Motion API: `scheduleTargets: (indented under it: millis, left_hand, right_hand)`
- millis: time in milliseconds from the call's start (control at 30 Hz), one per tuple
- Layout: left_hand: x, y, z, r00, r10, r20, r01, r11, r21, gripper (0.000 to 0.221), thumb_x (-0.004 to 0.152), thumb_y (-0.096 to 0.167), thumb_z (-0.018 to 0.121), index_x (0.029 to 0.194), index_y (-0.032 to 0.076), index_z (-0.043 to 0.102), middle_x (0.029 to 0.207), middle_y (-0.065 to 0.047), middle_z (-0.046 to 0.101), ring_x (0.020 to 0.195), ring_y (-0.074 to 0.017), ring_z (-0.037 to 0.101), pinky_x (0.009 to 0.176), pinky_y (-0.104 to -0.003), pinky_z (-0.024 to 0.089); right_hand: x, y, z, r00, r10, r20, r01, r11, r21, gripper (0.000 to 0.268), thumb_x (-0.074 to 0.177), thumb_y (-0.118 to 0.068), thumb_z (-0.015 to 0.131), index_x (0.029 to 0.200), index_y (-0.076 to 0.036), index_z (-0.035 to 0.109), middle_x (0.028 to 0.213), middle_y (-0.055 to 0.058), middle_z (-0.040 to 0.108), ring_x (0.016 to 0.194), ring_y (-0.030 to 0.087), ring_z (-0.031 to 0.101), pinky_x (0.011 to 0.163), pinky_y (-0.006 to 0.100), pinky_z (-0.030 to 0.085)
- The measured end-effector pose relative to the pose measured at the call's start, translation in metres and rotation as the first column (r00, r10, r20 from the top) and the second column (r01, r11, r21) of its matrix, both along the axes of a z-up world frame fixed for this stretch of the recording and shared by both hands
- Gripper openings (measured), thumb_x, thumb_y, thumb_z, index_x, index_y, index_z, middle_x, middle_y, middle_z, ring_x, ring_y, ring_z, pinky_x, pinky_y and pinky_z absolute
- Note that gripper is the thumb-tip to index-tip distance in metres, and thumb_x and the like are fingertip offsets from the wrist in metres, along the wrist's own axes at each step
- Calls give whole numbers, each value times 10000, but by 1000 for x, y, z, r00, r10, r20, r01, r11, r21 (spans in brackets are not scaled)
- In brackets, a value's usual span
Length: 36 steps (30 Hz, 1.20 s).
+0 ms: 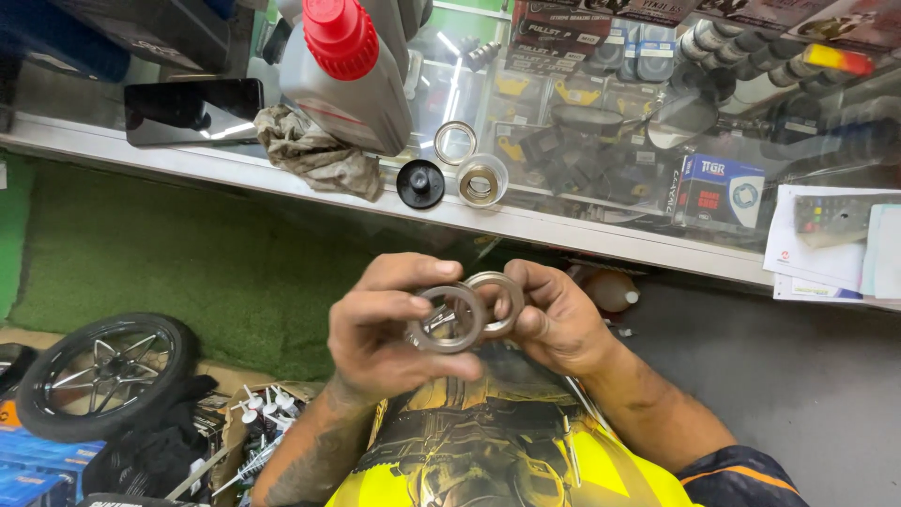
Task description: Servicing and inspecting motorcycle steering head bearings and triple tree assembly
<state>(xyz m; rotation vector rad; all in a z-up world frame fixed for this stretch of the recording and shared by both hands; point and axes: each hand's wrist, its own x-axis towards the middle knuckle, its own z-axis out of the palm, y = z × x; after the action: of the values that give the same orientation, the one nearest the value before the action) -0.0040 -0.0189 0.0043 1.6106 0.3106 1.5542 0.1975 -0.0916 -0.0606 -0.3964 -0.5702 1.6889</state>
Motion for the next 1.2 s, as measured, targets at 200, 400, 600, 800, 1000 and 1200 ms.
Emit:
scheduleTargets:
  millis: [200, 400, 600, 800, 1000, 1200]
  left_hand:
    - [16, 2, 11, 958, 101, -269, -72, 991, 115, 495, 777, 329, 999, 1040, 73, 667, 1286, -192, 817, 1125, -406, 752, 1006, -496, 621]
    - [3, 5, 18, 907, 40, -420, 9, 993, 115, 510, 885, 326, 929, 1233, 41, 689, 1338, -183, 803, 1139, -433, 760, 1009, -519, 623]
    - [-16, 7, 32, 681, 52, -730, 182, 954, 237, 435, 1086, 232, 789, 1419, -12, 652, 1474, -190, 687, 1270, -402, 690, 1161, -516, 585]
    - [-15, 5, 22, 814, -64, -577, 127, 989, 70, 468, 1049, 292, 799, 1393, 4, 663, 1437, -191, 729, 1284, -352, 745, 1147, -477, 612]
    - [-16, 4, 17, 867, -84, -492, 92, 996, -8, 579, 925, 246, 941, 1361, 2, 648, 1379, -206, 743, 1303, -369, 746, 1185, -468, 626]
    - [5, -8, -41, 892, -323, 316, 436, 796, -420, 745, 819, 73, 977, 1391, -187, 577, 1342, -437, 664, 1240, -442, 722, 1053, -539, 616]
  right_hand:
    - [-2, 1, 2, 992, -82, 92, 81, 997, 15, 452, 901, -216, 928, 911, 104, 610, 859, 233, 721, 770, 262, 762, 691, 368, 667]
    - [4, 4, 22, 950, -115, 292, 95, 992, 79, 377, 858, -127, 951, 847, 87, 640, 953, 247, 674, 829, 252, 710, 757, 379, 660]
    - [13, 0, 57, 569, -240, 787, 30, 962, 271, 350, 861, -374, 864, 887, -90, 662, 1323, 200, 755, 1243, 291, 740, 1093, 413, 568]
    - [11, -2, 58, 746, -153, 648, 54, 984, 171, 267, 920, -307, 862, 938, -72, 736, 1339, 209, 764, 1275, 292, 728, 1109, 416, 570]
    - [14, -6, 52, 864, -49, 501, 44, 999, 23, 245, 957, -208, 864, 1028, -43, 698, 1453, 228, 673, 1251, 271, 709, 1065, 403, 606]
    - [8, 6, 37, 974, -97, 204, 96, 995, 12, 674, 951, -134, 792, 1496, 5, 420, 1384, 219, 598, 1205, 306, 740, 1029, 469, 677]
